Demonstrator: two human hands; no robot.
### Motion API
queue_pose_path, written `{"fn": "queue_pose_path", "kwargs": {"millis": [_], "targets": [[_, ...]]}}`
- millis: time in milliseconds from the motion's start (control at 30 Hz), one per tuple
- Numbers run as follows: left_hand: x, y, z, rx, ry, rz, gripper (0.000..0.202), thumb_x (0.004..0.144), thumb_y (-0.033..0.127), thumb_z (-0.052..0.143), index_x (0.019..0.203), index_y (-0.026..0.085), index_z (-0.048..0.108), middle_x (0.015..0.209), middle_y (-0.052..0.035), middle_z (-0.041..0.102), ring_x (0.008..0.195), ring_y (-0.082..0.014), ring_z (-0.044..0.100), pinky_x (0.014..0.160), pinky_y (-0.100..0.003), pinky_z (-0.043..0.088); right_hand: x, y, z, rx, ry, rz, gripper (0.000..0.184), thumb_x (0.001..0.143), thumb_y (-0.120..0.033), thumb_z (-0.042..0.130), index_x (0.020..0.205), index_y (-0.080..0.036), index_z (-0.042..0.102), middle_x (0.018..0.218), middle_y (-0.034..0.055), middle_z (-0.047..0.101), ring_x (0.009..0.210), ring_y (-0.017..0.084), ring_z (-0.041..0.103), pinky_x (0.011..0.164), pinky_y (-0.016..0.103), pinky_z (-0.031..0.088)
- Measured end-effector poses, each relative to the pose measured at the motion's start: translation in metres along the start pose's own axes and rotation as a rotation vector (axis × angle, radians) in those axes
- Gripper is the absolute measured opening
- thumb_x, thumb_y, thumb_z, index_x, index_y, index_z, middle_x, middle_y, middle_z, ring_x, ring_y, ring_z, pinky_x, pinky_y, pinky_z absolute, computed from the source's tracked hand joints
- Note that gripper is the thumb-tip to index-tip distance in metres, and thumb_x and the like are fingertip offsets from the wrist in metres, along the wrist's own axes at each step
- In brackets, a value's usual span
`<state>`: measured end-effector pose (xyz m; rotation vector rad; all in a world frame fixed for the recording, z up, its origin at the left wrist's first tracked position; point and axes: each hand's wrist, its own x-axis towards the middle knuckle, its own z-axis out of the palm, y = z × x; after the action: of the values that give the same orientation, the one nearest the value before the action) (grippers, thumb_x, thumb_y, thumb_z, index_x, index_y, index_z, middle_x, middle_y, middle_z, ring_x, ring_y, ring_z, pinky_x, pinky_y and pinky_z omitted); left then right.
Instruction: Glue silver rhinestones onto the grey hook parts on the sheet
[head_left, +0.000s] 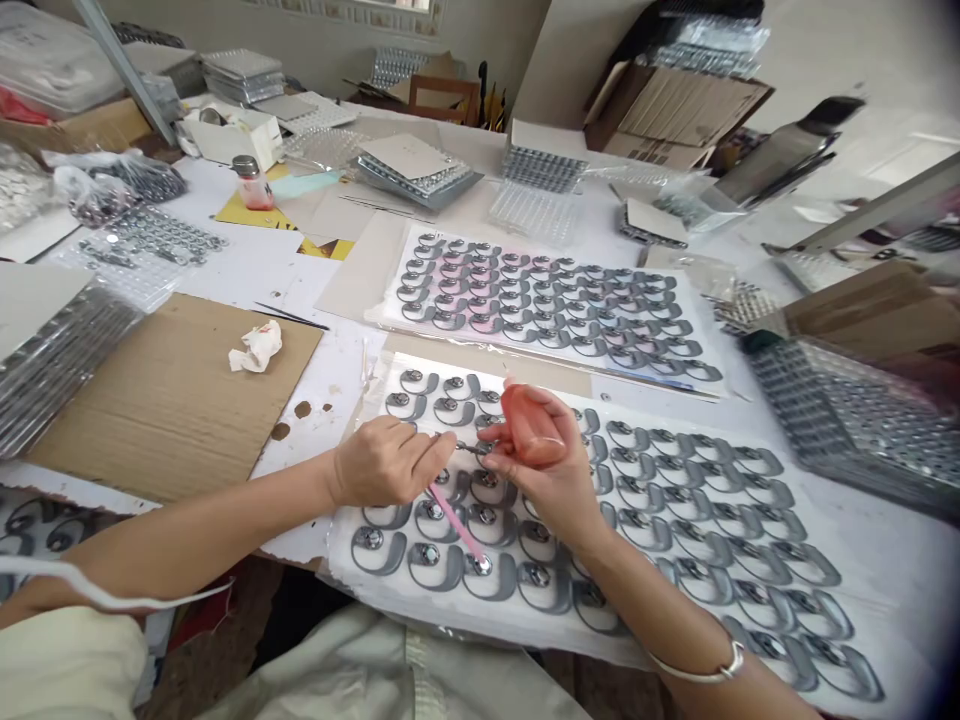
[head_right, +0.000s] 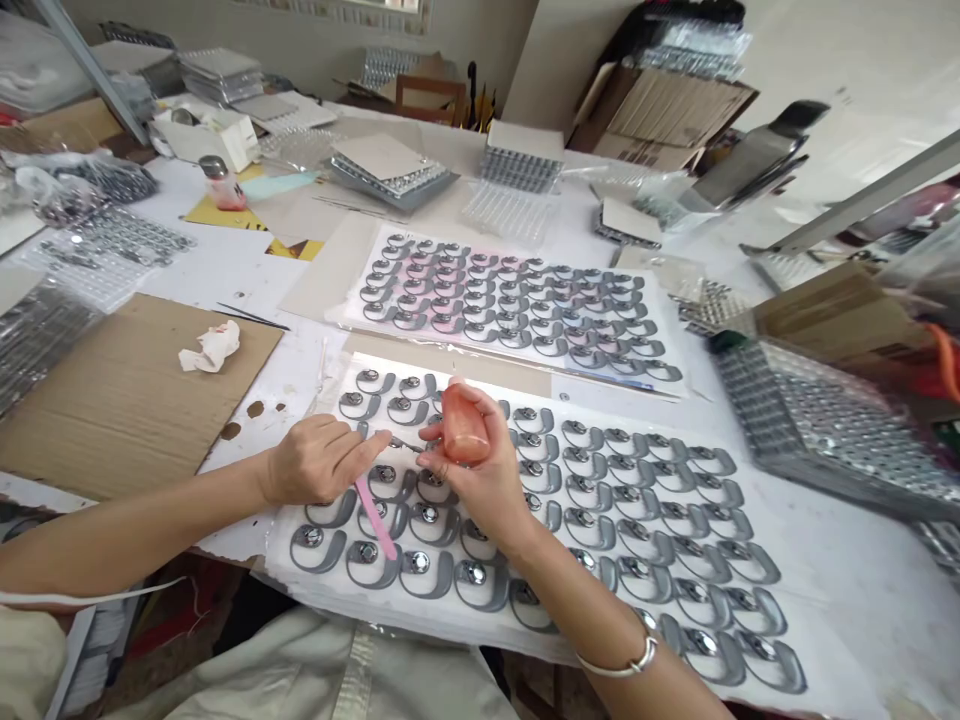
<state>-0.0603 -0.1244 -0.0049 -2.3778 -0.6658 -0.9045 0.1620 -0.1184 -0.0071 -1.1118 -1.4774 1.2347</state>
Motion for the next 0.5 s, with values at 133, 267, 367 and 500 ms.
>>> {"fn": "queue_pose_path", "kwargs": {"millis": [133, 267, 367, 500], "targets": [[0.0, -0.001, 0.0, 0.011, 0.023, 0.003, 0.019, 0.086, 0.005, 0.047, 0.099, 0.005, 0.061, 0.053, 0.0017, 0.053, 0.043, -0.0131, 0.047, 0.041, -0.028, 0.033, -0.003, 0.002, 0.004, -0.024, 0.002, -0.042, 0.061, 0.075, -0.026, 0.077, 0.125, -0.033, 0.043, 0.104, 0.0025, 0.062, 0.083, 0.017, 0.07, 0.077, 0.036, 0.063], [-0.004, 0.001, 0.006, 0.018, 0.038, -0.013, 0.018, 0.086, 0.004, 0.049, 0.099, 0.006, 0.06, 0.053, 0.0028, 0.053, 0.044, -0.0127, 0.047, 0.041, -0.027, 0.032, -0.004, 0.002, 0.006, -0.067, 0.022, -0.12, 0.057, 0.076, -0.022, 0.076, 0.124, -0.031, 0.046, 0.12, 0.0061, 0.058, 0.08, 0.015, 0.069, 0.076, 0.035, 0.063], [-0.004, 0.003, 0.008, -0.016, 0.039, -0.04, 0.011, 0.089, 0.007, 0.053, 0.098, 0.007, 0.06, 0.053, 0.0032, 0.054, 0.044, -0.0121, 0.049, 0.043, -0.027, 0.032, -0.005, 0.003, 0.006, -0.129, 0.053, -0.223, 0.054, 0.077, -0.02, 0.075, 0.123, -0.031, 0.049, 0.131, 0.0088, 0.053, 0.08, 0.015, 0.07, 0.073, 0.033, 0.063], [-0.007, -0.019, -0.009, -0.031, 0.017, -0.237, 0.022, 0.097, 0.029, 0.054, 0.091, 0.011, 0.063, 0.05, 0.0038, 0.052, 0.043, -0.0115, 0.046, 0.047, -0.026, 0.032, -0.004, 0.006, 0.004, -0.193, 0.111, -0.324, 0.056, 0.077, -0.016, 0.074, 0.125, -0.032, 0.051, 0.124, 0.0076, 0.058, 0.079, 0.016, 0.071, 0.073, 0.033, 0.063]]}}
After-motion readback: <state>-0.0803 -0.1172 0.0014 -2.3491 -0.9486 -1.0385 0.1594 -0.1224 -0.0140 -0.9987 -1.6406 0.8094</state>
